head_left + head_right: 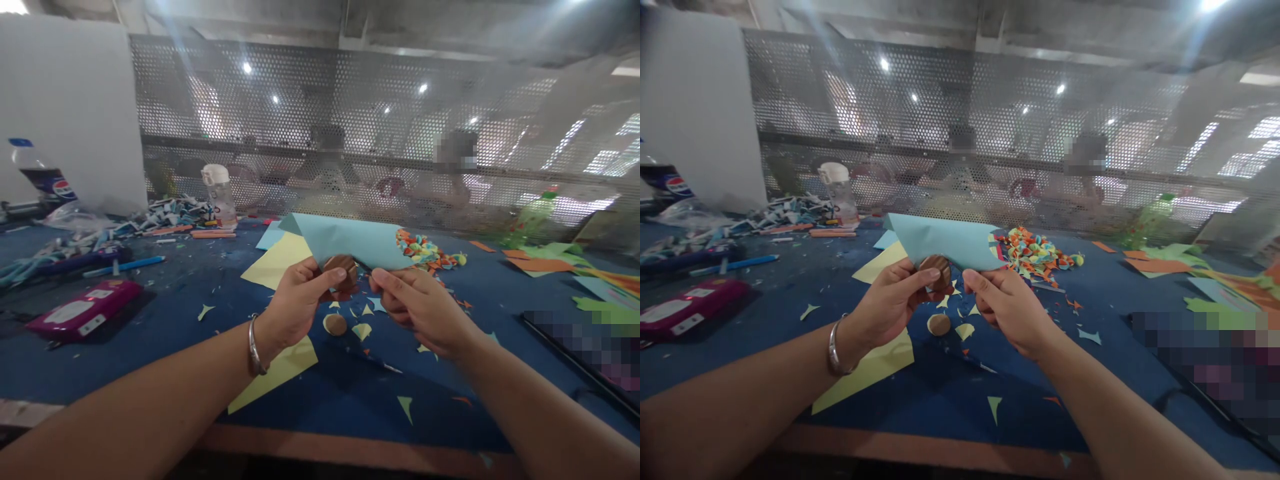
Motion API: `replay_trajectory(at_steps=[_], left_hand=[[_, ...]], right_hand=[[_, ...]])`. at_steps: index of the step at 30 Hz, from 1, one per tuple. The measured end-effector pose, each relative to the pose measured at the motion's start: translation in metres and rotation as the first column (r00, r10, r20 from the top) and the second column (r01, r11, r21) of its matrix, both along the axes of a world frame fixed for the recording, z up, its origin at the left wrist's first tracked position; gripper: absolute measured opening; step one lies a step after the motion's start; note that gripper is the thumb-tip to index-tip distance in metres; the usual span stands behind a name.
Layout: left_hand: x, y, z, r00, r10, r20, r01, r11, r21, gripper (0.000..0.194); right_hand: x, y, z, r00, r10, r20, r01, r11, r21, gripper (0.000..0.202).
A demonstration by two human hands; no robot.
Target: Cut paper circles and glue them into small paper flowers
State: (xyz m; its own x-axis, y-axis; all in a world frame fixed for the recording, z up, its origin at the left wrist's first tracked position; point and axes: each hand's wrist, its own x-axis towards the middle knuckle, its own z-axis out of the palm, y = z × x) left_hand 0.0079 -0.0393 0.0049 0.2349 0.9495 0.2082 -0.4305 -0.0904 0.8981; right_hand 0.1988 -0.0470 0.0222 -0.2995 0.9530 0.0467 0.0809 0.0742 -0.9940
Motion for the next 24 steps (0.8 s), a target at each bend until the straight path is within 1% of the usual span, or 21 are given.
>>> replay_trajectory(at_steps=[5, 9, 12, 14, 16, 20, 22, 24], left_hand=[[-0.001, 0.003, -0.003, 0.999, 0.012, -0.04, -0.012, 1.0, 0.017, 0.015], [-0.001, 0.004, 0.0, 0.998, 0.022, -0.065, -0.019, 0.999, 0.039, 0.013], [-0.002, 0.005, 0.002, 0.995, 0.054, -0.083, -0.05, 0.997, 0.051, 0.013], [-0.002, 0.005, 0.001, 0.99, 0.095, -0.105, -0.087, 0.993, 0.085, 0.013], [-0.003, 0.007, 0.001, 0.977, 0.162, -0.138, -0.141, 0.978, 0.152, 0.012], [-0.005, 0.011, 0.0, 0.913, 0.326, -0.245, -0.258, 0.927, 0.273, 0.013], [-0.006, 0.013, 0.0, 0.873, 0.385, -0.298, -0.299, 0.907, 0.297, 0.013], [-0.007, 0.015, 0.0, 0.85, 0.404, -0.339, -0.31, 0.903, 0.299, 0.014]], right_hand=[[0.002, 0.001, 0.0, 1.0, -0.018, 0.022, 0.018, 1.0, -0.004, 0.044], [0.001, 0.001, 0.001, 1.0, -0.004, 0.016, 0.004, 1.0, -0.001, 0.043], [-0.001, 0.0, 0.001, 1.0, -0.015, -0.002, 0.015, 1.0, -0.014, 0.042], [-0.002, -0.001, 0.001, 1.0, -0.016, -0.021, 0.016, 1.0, -0.024, 0.041], [-0.002, -0.002, 0.001, 0.999, -0.014, -0.039, 0.013, 0.999, -0.036, 0.04], [-0.003, -0.003, 0.003, 0.997, -0.031, -0.077, 0.027, 0.998, -0.06, 0.039], [-0.003, -0.003, 0.004, 0.994, -0.048, -0.093, 0.042, 0.997, -0.071, 0.038], [-0.002, -0.003, 0.005, 0.994, -0.051, -0.095, 0.043, 0.996, -0.084, 0.038]])
